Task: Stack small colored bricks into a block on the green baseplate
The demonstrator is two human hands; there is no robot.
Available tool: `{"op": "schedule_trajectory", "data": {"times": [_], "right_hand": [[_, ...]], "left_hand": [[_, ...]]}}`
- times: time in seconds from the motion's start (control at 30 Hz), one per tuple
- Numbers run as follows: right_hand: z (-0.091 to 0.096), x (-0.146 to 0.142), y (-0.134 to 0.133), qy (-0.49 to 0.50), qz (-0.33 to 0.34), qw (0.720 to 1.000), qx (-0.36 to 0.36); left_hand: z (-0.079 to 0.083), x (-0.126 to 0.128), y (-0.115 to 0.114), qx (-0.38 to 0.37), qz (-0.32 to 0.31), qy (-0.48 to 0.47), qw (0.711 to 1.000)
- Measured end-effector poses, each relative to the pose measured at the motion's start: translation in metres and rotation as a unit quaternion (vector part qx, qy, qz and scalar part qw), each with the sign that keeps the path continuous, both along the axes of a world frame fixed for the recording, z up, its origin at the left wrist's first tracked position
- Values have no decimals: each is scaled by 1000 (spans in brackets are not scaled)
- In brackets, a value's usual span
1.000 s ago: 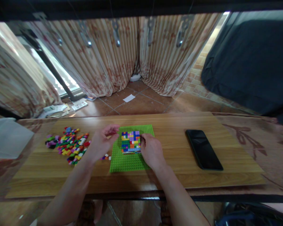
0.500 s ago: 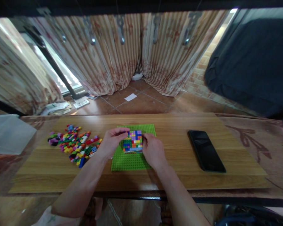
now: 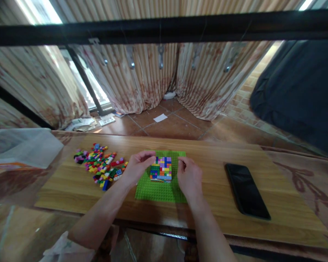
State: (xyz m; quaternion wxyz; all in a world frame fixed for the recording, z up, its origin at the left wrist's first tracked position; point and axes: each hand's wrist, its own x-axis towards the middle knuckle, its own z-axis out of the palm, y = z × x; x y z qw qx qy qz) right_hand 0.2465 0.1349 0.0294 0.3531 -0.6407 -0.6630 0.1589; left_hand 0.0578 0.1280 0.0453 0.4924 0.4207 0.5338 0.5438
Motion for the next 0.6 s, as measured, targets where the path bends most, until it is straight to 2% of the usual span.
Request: {"op": "schedule_trajectory", "data": {"times": [0.13,0.23,0.33,0.4,0.47,0.5,0.57,0.6], "right_hand": [[-2,5,5,143,-58,988,21],[-3,1,9,247,-68,966,23],[-3,-9,12,323,-73,942,44],[-1,-15,14,358,-81,928,57],[0,-20,15,386,-90,916,69],[1,-22,15,400,-96,908,77],[1,-24,15,428,-115,891,96],[0,-25,14,439,-127,883,104]], "left_hand": [[18,-24,-14,44,36,10,998],[28,-48,-35,52,76,22,995],[30,-60,-69,20,39,17,999],[29,-56,-94,-4,-56,33,998],[25,-45,-117,-62,-196,52,977],[24,-38,-127,-87,-308,62,946],[21,-21,-141,-80,-511,92,851],[21,-13,-145,-73,-546,90,830]]}}
